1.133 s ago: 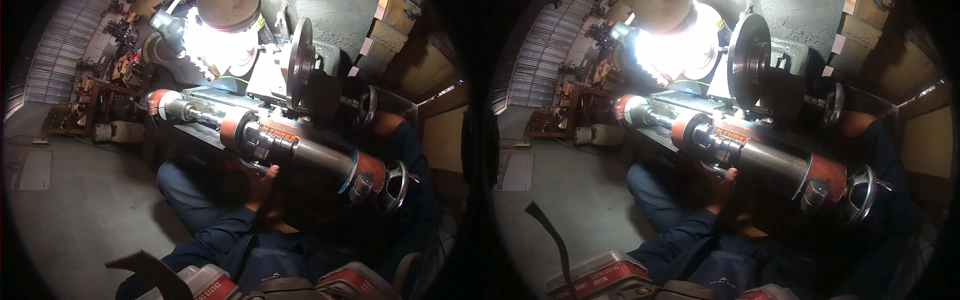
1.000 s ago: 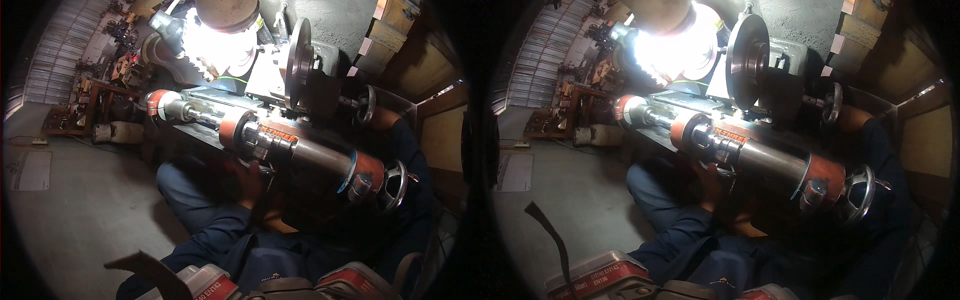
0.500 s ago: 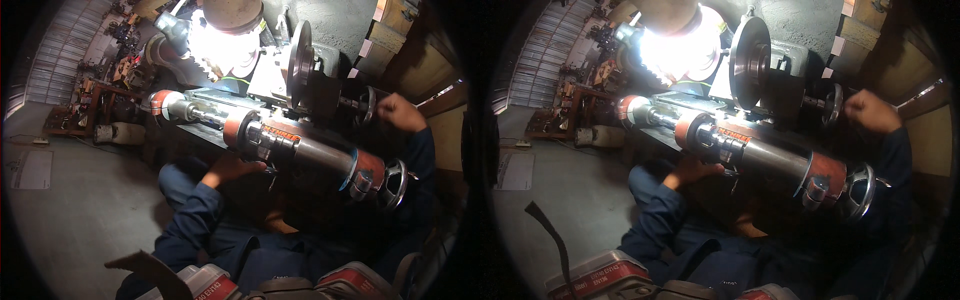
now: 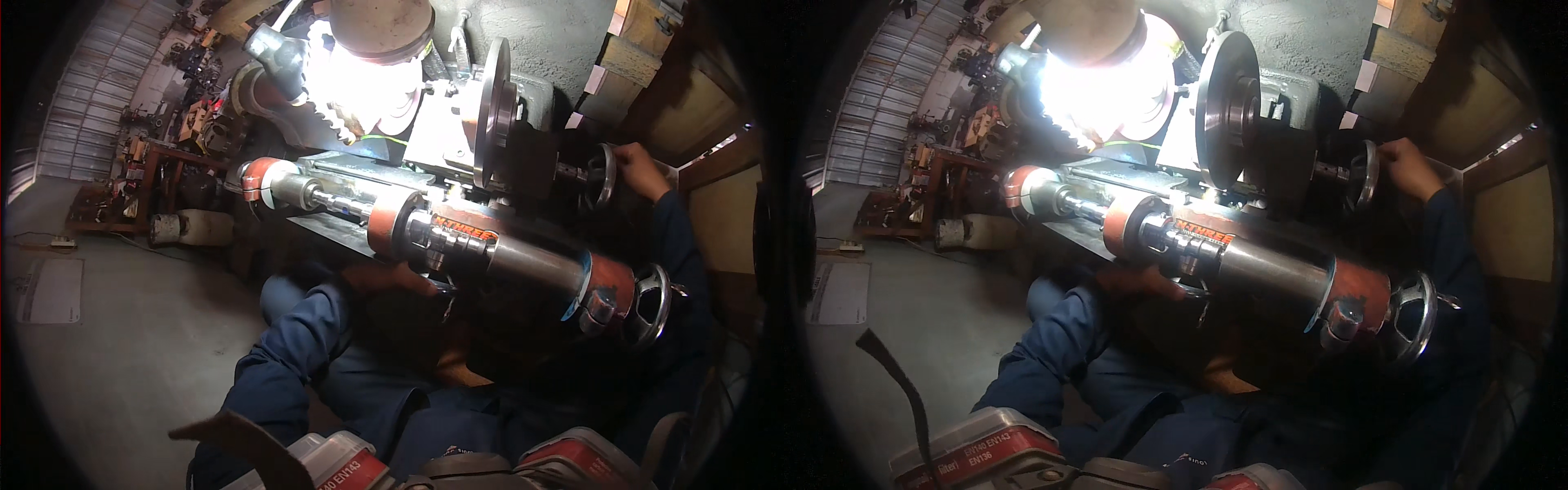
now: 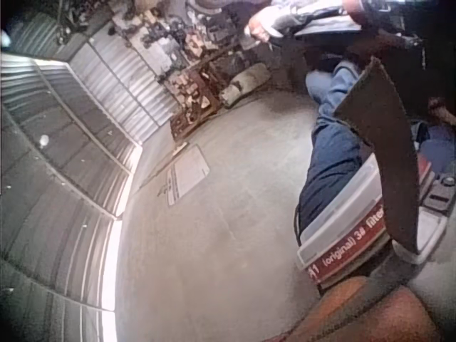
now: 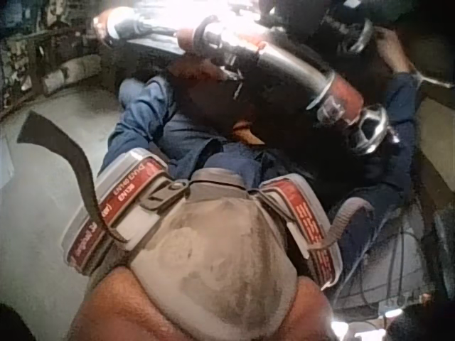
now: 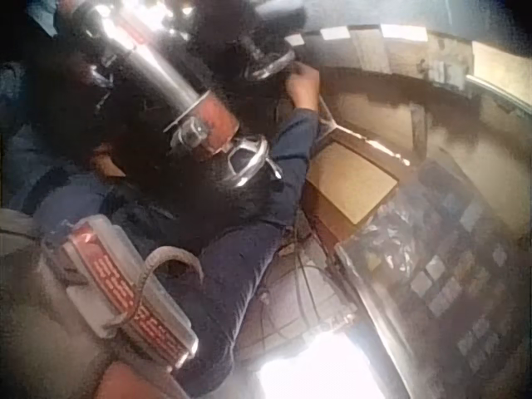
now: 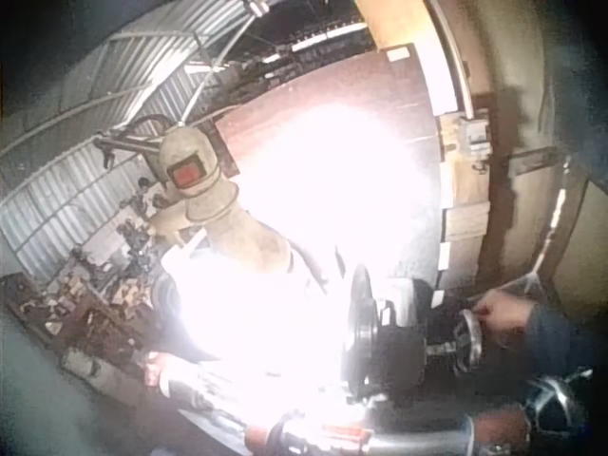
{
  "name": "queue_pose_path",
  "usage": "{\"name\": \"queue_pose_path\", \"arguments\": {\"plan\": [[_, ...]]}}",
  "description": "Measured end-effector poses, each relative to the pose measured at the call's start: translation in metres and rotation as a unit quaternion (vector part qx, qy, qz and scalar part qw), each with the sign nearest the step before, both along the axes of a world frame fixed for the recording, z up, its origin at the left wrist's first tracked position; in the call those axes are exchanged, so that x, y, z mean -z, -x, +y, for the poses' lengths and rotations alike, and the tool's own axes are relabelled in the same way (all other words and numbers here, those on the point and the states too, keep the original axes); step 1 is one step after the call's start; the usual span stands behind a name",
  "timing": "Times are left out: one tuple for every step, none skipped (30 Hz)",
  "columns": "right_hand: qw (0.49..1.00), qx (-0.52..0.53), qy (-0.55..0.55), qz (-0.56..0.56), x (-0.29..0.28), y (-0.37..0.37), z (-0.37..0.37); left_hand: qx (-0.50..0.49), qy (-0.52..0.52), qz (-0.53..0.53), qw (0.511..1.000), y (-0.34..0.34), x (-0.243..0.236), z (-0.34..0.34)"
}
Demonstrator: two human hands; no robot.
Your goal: The person uses a sharpening machine to hone a metal part, turning adjustment wheels and moving the component against a rotating abrasive wheel.
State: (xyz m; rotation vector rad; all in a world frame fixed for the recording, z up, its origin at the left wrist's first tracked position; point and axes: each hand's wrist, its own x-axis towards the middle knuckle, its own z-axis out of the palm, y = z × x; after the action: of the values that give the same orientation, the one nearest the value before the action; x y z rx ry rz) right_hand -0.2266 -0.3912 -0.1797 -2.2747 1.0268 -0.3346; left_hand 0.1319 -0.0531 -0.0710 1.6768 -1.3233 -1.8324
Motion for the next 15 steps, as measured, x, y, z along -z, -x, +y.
{"name": "queue_pose_path", "arguments": {"plan": [[1.000, -0.027, 0.006, 0.005, -0.001, -0.008, 0.003, -0.004, -0.002, 0.004, 1.000, -0.001, 0.002, 0.000], [1.000, -0.028, 0.005, 0.005, -0.004, -0.011, 0.008, -0.007, -0.004, 0.007, 1.000, -0.001, 0.002, -0.001], [0.998, -0.016, -0.062, 0.025, -0.007, -0.013, 0.017, -0.011, -0.003, 0.008, 1.000, -0.001, 0.004, 0.000], [0.991, -0.006, -0.128, 0.042, -0.015, -0.021, 0.027, -0.016, -0.004, 0.006, 1.000, -0.001, 0.003, 0.001], [0.986, -0.049, -0.129, 0.097, 0.003, -0.015, 0.018, -0.014, 0.002, 0.004, 1.000, 0.000, 0.003, 0.000], [0.986, -0.046, -0.128, 0.097, 0.017, -0.003, 0.012, -0.016, 0.010, -0.002, 1.000, 0.001, 0.002, -0.002], [0.974, -0.169, -0.063, 0.134, 0.017, -0.004, 0.016, -0.027, 0.031, -0.028, 0.999, 0.002, 0.005, 0.001], [0.961, -0.230, -0.031, 0.153, 0.015, -0.006, 0.018, -0.029, 0.030, -0.029, 0.999, 0.002, 0.007, 0.003], [0.943, -0.290, 0.003, 0.166, 0.013, -0.008, 0.019, -0.028, 0.060, -0.046, 0.997, 0.003, 0.009, 0.005], [0.908, -0.347, 0.000, 0.236, -0.001, -0.011, 0.022, -0.025, 0.091, -0.062, 0.994, 0.003, 0.011, 0.005], [0.865, -0.401, -0.004, 0.303, -0.009, -0.012, 0.023, -0.024, 0.090, -0.061, 0.994, 0.002, 0.013, 0.005], [0.865, -0.400, -0.004, 0.303, -0.001, -0.011, 0.022, -0.030, 0.090, -0.047, 0.994, 0.001, 0.015, 0.005], [0.924, -0.306, -0.047, 0.223, 0.013, -0.006, 0.017, -0.035, 0.090, -0.034, 0.995, 0.001, 0.015, 0.004], [0.965, -0.207, -0.087, 0.137, 0.023, -0.002, 0.012, -0.034, 0.092, -0.034, 0.995, 0.000, 0.018, 0.006], [0.965, -0.206, -0.085, 0.137, 0.031, 0.005, 0.006, -0.043, 0.083, -0.017, 0.995, 0.000, 0.022, 0.008]]}}
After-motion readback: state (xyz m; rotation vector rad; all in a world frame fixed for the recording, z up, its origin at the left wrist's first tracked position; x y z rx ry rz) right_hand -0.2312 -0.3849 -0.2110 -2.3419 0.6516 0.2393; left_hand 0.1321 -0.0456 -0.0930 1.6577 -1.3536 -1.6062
